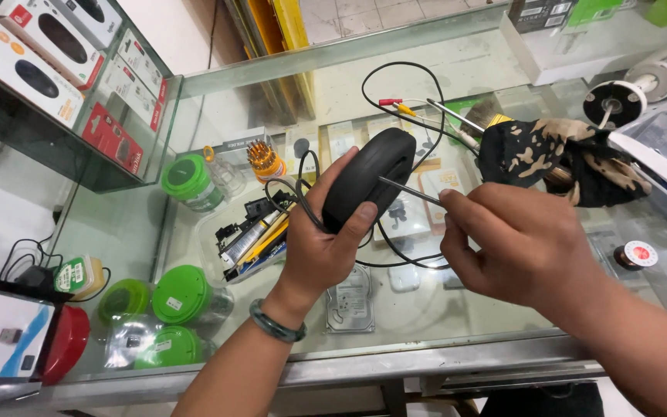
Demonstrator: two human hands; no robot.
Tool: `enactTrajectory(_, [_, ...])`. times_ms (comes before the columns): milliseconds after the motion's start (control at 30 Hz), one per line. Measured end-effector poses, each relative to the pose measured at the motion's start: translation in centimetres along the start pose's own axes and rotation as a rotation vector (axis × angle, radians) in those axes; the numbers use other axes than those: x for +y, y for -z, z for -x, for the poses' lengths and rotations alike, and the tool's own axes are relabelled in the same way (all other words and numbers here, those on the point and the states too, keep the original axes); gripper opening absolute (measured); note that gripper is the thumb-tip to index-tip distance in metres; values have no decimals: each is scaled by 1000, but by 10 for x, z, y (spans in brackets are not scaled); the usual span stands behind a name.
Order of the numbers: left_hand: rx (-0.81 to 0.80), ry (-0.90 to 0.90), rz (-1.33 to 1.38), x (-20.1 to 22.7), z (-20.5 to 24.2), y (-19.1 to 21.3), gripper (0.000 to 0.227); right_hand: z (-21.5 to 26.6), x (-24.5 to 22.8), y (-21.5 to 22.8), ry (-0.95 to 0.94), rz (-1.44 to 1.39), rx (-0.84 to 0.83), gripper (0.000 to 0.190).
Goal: Unscrewing the base of a small electronic device, adjusting the internal cable spool, and screwing the base back on to complete the repair.
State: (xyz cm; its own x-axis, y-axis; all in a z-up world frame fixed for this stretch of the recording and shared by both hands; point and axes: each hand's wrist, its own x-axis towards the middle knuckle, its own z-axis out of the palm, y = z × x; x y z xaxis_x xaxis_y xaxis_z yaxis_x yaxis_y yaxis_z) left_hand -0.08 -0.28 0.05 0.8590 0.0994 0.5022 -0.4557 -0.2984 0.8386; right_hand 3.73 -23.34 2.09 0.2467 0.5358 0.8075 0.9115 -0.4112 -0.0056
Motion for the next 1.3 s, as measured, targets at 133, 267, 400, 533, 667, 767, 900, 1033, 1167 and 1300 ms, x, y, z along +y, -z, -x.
enactTrajectory(133, [3, -107, -148, -5, 1, 1, 57, -3, -7, 6, 98, 157, -35, 11])
enactTrajectory(267, [0, -248, -238, -5, 3, 0, 54, 1, -2, 4, 128, 243, -59, 7])
enactTrajectory(400, [29, -275, -279, -10, 6, 0, 54, 0, -4, -3, 134, 286, -32, 8])
enactTrajectory(533, [12, -279, -359, -7, 7, 1, 56, -6, -14, 3, -240, -108, -80, 8])
enactTrajectory(667, [-54, -324, -365, -3, 7, 0, 56, 1, 2, -1, -1458, -1372, -148, 24])
enactTrajectory(767, [-64, -381, -418, -6, 2, 2, 56, 1, 5, -5, -1479, -1507, -188, 26])
enactTrajectory(900, [-65, -441, -383, -11, 1, -2, 56, 1, 5, -12, -1143, -946, -347, 38])
enactTrajectory(1033, [-45, -376, -378, -7, 5, -2, 56, 15, -1, -21, -135, 24, -40, 12])
enactTrajectory(1167, [-60, -417, -417, -5, 6, 6, 55, 16, -7, -22, 43, 348, -18, 27])
enactTrajectory(1300, [-106, -445, -397, -13, 2, 10, 58, 15, -17, -21, -150, 60, -105, 20])
